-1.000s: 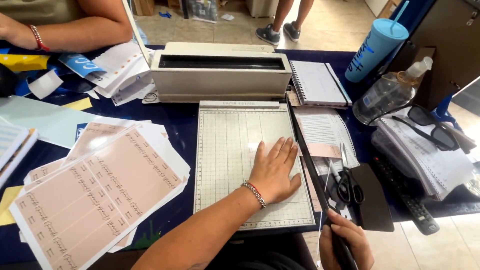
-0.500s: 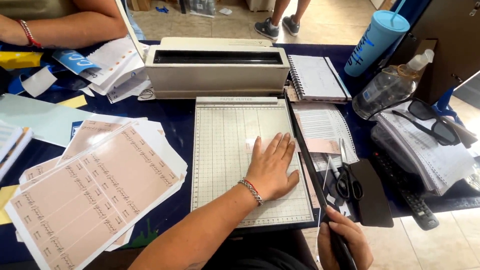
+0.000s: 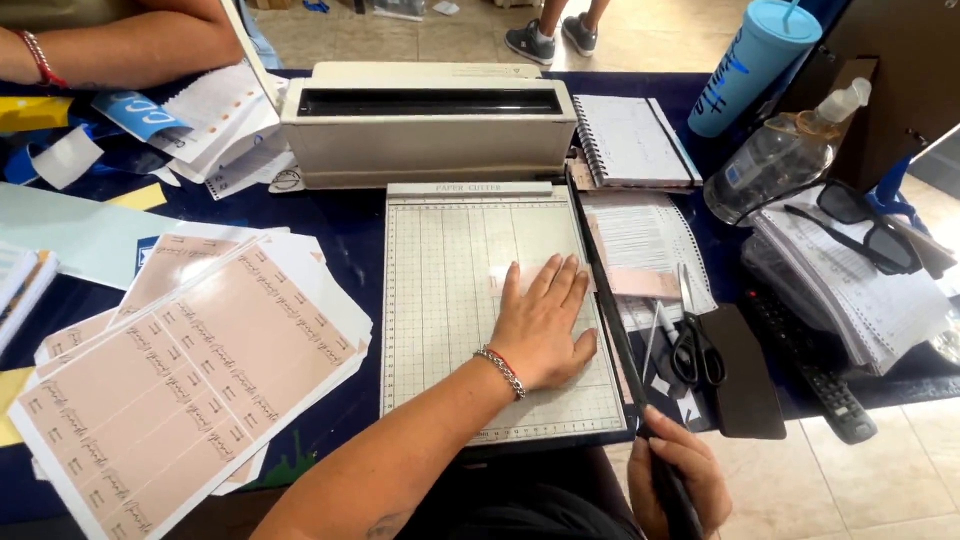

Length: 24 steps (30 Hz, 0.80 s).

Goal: Cutting and trimming printed paper sheets using a manual paper cutter and scissors

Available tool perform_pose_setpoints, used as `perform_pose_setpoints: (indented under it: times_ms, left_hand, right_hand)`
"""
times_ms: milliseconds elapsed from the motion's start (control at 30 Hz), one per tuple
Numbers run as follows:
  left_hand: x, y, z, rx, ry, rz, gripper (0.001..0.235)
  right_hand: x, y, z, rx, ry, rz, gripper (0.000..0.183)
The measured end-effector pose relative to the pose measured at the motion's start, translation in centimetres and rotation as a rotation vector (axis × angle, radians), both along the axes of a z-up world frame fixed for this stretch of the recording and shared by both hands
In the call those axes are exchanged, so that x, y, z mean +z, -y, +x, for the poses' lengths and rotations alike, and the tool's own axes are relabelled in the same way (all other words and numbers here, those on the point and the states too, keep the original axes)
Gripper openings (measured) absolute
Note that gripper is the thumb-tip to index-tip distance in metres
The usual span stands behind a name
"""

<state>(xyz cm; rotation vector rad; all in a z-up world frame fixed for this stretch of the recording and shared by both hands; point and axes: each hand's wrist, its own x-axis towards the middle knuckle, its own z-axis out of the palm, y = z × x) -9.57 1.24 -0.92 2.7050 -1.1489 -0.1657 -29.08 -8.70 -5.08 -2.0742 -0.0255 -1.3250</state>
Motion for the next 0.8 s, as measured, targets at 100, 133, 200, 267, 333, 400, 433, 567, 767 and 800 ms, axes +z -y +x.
perform_pose_setpoints:
  times_ms: [100,133,200,267,333,400,433,567,767,800]
  left_hand:
    - [1.2,-0.1,0.2,0.0,-0.038,0.019,0.079]
    - [1.5,-0.2,0.3,-0.002,-0.057,0.025,0.079]
    - [0.7,-0.2,0.0,-0.003,-0.094,0.036,0.079]
    - [-0.7,0.1,0.3,-0.002,0.028,-0.027,0.08]
    - [-0.4,0.1,0.5,-0.002,0.012,-0.024,0.08]
    - [-0.6,0.2,0.4,0.001,-0.014,-0.02,0.079]
    - [-0.9,0.2,0.4,-0.005,0.005,-0.039,0.079]
    - [-1.2,0.4,0.4,-0.002,0.017,-0.063,0.079]
    - [-1.4,0.4,0.4,-0.002,0.035,-0.061,0.079]
    - [-1.4,0.4,0.4,-0.003,0.034,-0.061,0.079]
  right_hand:
    - [-0.5,-0.3,0.1,-0.032,0.015,-0.007,0.018]
    - [0.2,-0.4,0.1,-0.04,-0.015,-0.018,0.02]
    - [1.4,-0.3,-0.1,-0.047,-0.063,-0.026,0.022]
    - [2.4,0.4,0.3,0.007,-0.039,-0.052,0.017]
    - [3.1,0.1,0.7,-0.03,-0.035,-0.051,0.017]
    - [3.5,-0.1,0.7,-0.063,-0.041,-0.047,0.017]
    - [3.4,-0.1,0.6,-0.063,-0.05,-0.057,0.017]
    - [3.5,-0.1,0.4,-0.044,-0.073,-0.044,0.018]
    - [2.1,0.7,0.1,-0.011,-0.081,-0.065,0.018]
    - [2.1,0.6,0.1,-0.011,-0.082,-0.065,0.018]
